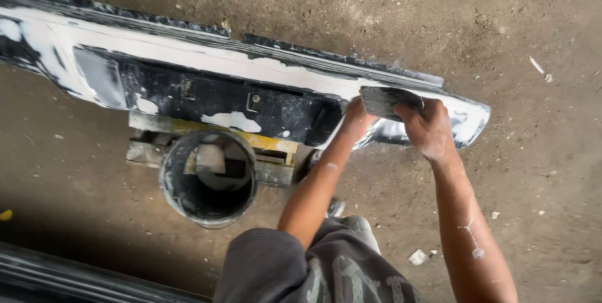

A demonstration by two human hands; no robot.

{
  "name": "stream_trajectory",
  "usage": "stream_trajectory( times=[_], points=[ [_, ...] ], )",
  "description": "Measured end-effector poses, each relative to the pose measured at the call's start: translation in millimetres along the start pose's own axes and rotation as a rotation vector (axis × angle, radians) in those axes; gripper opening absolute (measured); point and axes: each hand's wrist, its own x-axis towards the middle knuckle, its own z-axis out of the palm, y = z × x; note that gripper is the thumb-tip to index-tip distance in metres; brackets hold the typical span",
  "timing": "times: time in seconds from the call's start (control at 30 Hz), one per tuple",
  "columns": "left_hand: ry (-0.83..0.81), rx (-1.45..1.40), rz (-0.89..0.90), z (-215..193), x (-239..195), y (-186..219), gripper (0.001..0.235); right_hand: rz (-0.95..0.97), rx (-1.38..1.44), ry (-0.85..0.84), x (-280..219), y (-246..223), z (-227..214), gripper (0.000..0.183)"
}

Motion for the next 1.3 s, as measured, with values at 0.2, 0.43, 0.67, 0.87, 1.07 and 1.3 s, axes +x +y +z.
stream_trajectory(
  times=[0.2,0.43,0.67,0.87,1.07,1.3],
  points=[
    [0.117,-0.211,-0.468,-56,11,-45,0.044,0.050,0.472,-0.119,38,109,-37,0.017],
    [0.350,0.480,-0.507,-14,20,-35,0.076,0.248,0.884,-0.035,49,198,-104,0.019],
    [0.019,0.541,-0.694,100,51,98,0.090,0.334,0.986,0.000,80,276,-188,0.019],
    [0.297,0.167,-0.426,222,82,114,0.071,0.352,0.900,-0.312,115,313,-240,0.023],
    [0.381,-1.471,-0.442,208,25,182,0.076,0.381,0.663,-0.768,139,291,-198,0.035],
    [0.627,-2.014,-0.119,195,-67,173,0.080,0.303,0.222,-1.154,121,240,-78,0.040]
  ],
)
